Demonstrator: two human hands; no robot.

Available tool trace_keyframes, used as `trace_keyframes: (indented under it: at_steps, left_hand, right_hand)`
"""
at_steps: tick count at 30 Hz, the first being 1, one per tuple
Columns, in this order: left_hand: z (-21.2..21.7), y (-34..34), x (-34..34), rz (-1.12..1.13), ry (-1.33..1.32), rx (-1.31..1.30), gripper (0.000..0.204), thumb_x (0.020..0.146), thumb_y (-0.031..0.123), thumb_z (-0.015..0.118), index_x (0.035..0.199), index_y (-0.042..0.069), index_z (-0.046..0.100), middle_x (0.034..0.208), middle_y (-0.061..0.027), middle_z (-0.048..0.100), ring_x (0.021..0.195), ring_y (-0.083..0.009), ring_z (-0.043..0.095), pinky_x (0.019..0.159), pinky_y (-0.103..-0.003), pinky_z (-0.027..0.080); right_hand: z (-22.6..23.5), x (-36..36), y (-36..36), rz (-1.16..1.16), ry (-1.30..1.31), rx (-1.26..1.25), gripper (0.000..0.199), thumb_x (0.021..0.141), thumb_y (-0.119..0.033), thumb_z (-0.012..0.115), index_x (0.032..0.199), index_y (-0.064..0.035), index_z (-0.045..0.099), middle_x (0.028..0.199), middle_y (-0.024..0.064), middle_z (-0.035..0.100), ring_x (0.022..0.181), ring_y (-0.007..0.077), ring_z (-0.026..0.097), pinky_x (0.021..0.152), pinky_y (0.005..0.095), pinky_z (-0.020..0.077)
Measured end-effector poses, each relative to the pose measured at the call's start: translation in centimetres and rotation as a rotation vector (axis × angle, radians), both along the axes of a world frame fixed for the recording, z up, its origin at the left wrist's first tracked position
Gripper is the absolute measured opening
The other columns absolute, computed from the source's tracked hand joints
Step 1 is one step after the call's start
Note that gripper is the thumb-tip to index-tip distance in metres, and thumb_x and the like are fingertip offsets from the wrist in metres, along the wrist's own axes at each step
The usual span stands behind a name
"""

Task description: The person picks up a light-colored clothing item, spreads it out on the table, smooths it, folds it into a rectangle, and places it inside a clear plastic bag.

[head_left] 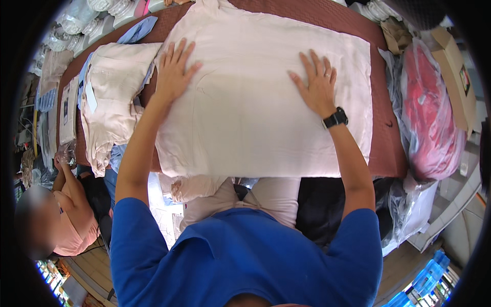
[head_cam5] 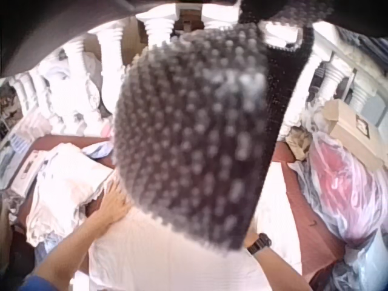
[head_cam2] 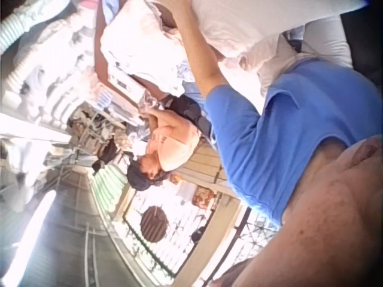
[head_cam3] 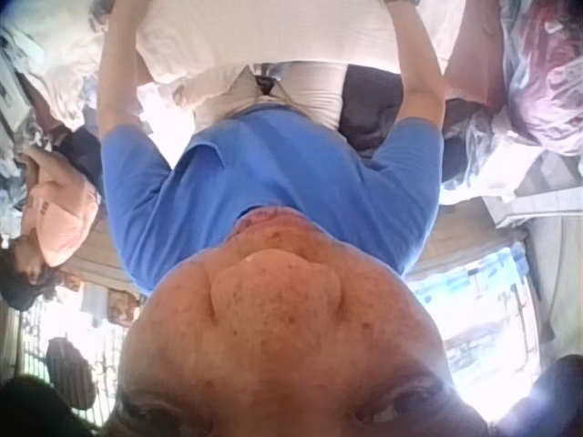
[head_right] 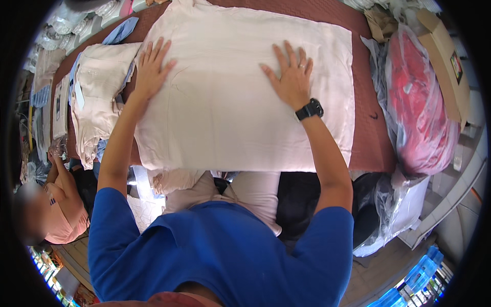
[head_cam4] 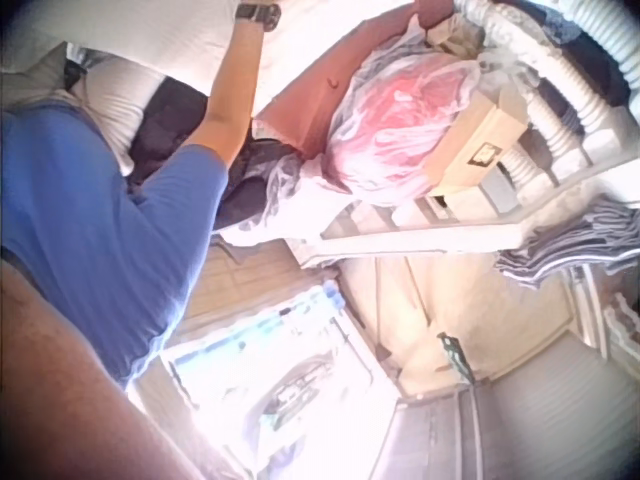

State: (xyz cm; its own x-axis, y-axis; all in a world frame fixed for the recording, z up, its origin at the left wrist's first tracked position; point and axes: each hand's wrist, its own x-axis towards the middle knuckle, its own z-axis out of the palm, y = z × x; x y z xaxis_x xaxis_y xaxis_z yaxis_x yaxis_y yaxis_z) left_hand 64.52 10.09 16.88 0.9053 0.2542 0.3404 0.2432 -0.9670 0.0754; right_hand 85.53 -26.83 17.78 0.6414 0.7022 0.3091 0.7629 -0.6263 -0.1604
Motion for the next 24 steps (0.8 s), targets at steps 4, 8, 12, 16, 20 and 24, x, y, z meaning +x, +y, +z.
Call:
trace_keyframes:
  at_steps: [4,8,12,16,20,24]
  left_hand:
    - [2.4,-2.3,-2.9,-0.041,-0.026,-0.005,0.064,0.1,0.051,0.05,0.156,0.024,0.037,0.166,-0.0061,0.027,0.153,-0.0361,0.02,0.122,-0.058,0.014]
    - [3.6,-10.4,-9.8,-0.124,0.083,-0.156,0.066,0.1,0.051,0.05,0.158,0.024,0.035,0.167,-0.0055,0.025,0.153,-0.037,0.019,0.122,-0.059,0.013]
    - [2.1,-10.8,-14.7,-0.037,0.16,-0.079,0.067,0.099,0.051,0.051,0.158,0.024,0.034,0.167,-0.0059,0.023,0.153,-0.0379,0.017,0.121,-0.06,0.012]
    - [2.1,-13.1,-13.6,-0.056,0.059,-0.065,0.068,0.099,0.049,0.051,0.159,0.023,0.033,0.168,-0.007,0.021,0.154,-0.0379,0.014,0.121,-0.063,0.01]
    - [1.7,-17.9,-8.7,-0.137,-0.063,-0.083,0.065,0.1,0.046,0.051,0.158,0.025,0.034,0.168,-0.0072,0.021,0.155,-0.0367,0.014,0.121,-0.063,0.011]
    - [-1.0,-18.4,-6.2,-0.078,-0.015,-0.097,0.063,0.099,0.046,0.054,0.156,0.023,0.039,0.166,-0.0068,0.026,0.153,-0.036,0.021,0.12,-0.062,0.015]
  right_hand:
    - [2.4,-2.7,-2.2,-0.068,-0.065,0.082,0.072,0.095,-0.064,0.053,0.153,-0.0225,0.043,0.163,0.0102,0.03,0.146,0.0471,0.024,0.116,0.069,0.0166]
    - [1.6,-8.8,-8.6,-0.027,0.09,-0.148,0.074,0.095,-0.066,0.052,0.154,-0.023,0.041,0.164,0.0103,0.029,0.148,0.0456,0.024,0.116,0.0688,0.0167]
    - [-1.2,-7.3,-15.6,-0.381,-0.05,-0.032,0.077,0.095,-0.066,0.051,0.156,-0.0228,0.037,0.164,0.0121,0.029,0.149,0.0447,0.023,0.116,0.069,0.0166]
    - [-0.6,-12.6,-13.1,-0.298,-0.145,-0.013,0.08,0.093,-0.065,0.055,0.157,-0.0231,0.035,0.164,0.016,0.028,0.149,0.0442,0.023,0.115,0.0693,0.0161]
    - [0.0,-20.1,-3.1,0.12,0.044,0.229,0.075,0.087,-0.051,0.068,0.153,-0.024,0.044,0.162,0.0124,0.032,0.15,0.0412,0.024,0.116,0.0676,0.0165]
    - [-0.8,-19.8,0.9,0.1,0.094,0.433,0.058,0.086,-0.025,0.071,0.14,-0.0156,0.056,0.15,0.0133,0.048,0.141,0.0375,0.039,0.117,0.0575,0.0268]
